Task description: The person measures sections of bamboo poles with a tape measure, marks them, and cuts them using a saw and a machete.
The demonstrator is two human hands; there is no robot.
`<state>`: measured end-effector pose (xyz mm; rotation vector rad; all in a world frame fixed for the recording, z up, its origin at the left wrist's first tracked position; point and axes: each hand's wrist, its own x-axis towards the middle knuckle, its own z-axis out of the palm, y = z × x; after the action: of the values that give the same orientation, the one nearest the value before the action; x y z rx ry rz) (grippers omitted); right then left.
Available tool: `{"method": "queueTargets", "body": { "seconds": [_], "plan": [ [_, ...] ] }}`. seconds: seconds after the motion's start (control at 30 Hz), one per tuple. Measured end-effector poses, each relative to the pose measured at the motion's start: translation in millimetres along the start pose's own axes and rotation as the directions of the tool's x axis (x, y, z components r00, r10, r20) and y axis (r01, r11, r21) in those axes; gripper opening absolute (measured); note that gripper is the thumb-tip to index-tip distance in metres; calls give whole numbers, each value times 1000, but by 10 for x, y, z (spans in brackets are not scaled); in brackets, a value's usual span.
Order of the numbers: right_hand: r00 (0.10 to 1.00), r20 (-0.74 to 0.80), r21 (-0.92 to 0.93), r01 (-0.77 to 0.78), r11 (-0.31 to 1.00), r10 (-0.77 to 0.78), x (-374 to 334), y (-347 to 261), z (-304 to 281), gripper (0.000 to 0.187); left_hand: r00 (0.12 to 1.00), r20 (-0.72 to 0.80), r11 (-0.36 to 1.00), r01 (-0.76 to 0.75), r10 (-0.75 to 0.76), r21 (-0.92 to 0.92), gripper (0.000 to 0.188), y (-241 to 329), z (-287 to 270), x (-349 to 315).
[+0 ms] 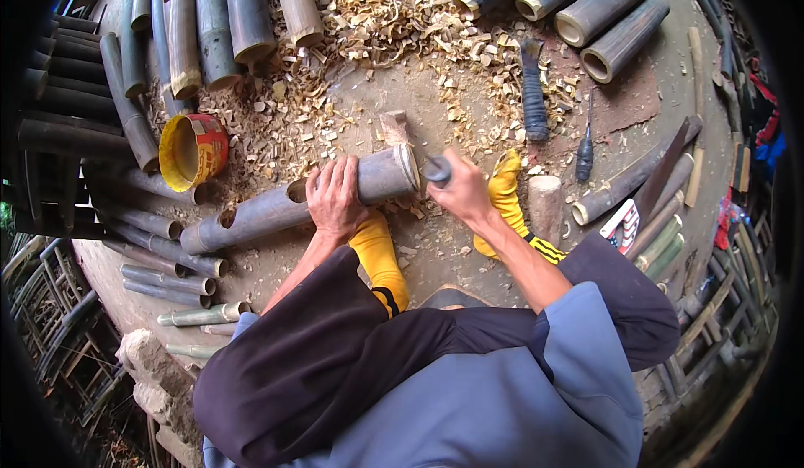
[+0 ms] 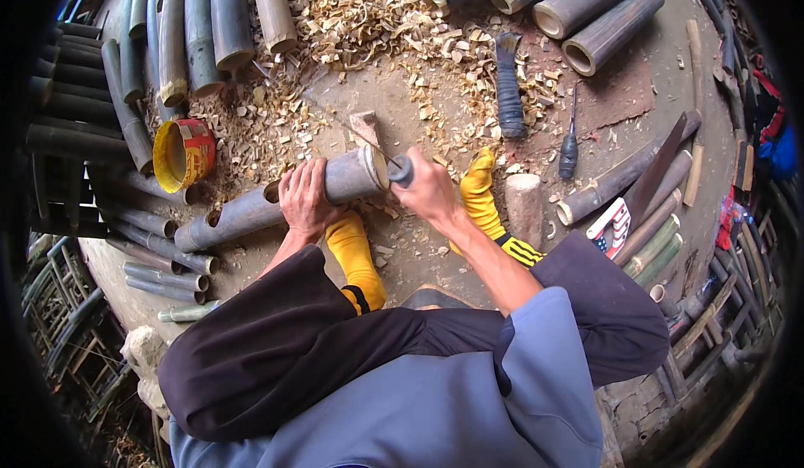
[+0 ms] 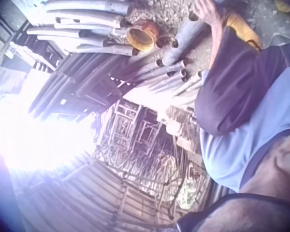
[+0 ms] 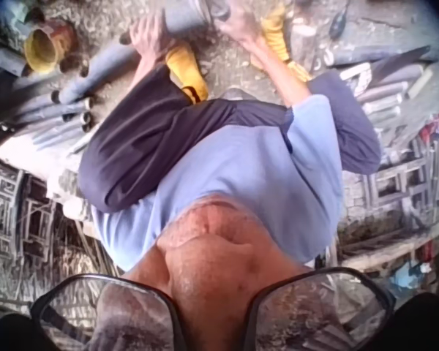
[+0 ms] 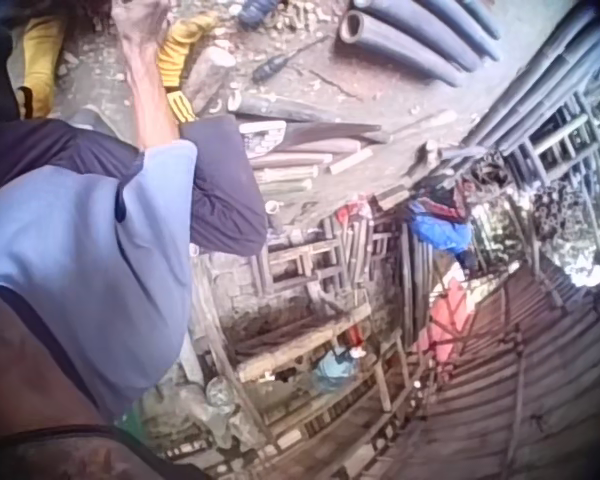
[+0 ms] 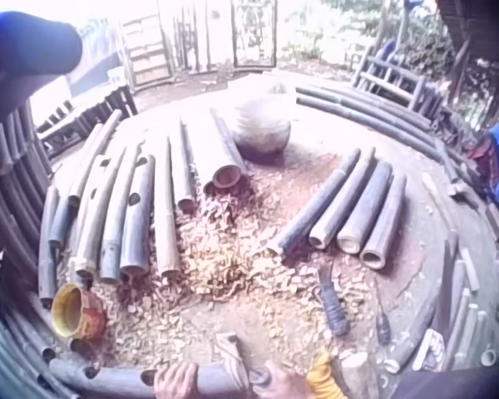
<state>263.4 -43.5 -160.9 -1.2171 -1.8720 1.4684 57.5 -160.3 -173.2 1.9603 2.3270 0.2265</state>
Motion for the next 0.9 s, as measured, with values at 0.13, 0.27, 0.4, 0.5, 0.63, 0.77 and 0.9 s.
{"method": "queueTargets", "body": {
  "seconds": [0.13,0.27,0.4,0.5,0.63,0.77,0.9],
  "plan": [
    [925,213,-368,-222,903,314,0,54,-35,29,999,31,1000,18,-18,1,82,20,-22,-35],
    [999,35,-147,-13,989,18,-19,-248,18,31,997,-67,999,28,-27,16,76,-17,50,-86],
    [963,132,-484,-143,863,233,43,182,13,27,998,-56,998,27,-30,-50,71,51,55,-19],
    [946,213,-451,-126,884,244,33,17,-34,26,996,-74,999,45,-46,-20,68,30,52,-99],
    [1000,19,-72,20,997,-18,17,-238,7,24,988,-157,997,20,-9,71,67,5,80,-24],
    [952,143,-480,-174,860,273,11,346,2,19,990,-144,998,20,-10,66,67,56,93,-41],
    [963,164,-173,-184,967,213,137,-64,-97,18,984,-176,993,49,-30,107,65,26,115,-71]
  ]
}}
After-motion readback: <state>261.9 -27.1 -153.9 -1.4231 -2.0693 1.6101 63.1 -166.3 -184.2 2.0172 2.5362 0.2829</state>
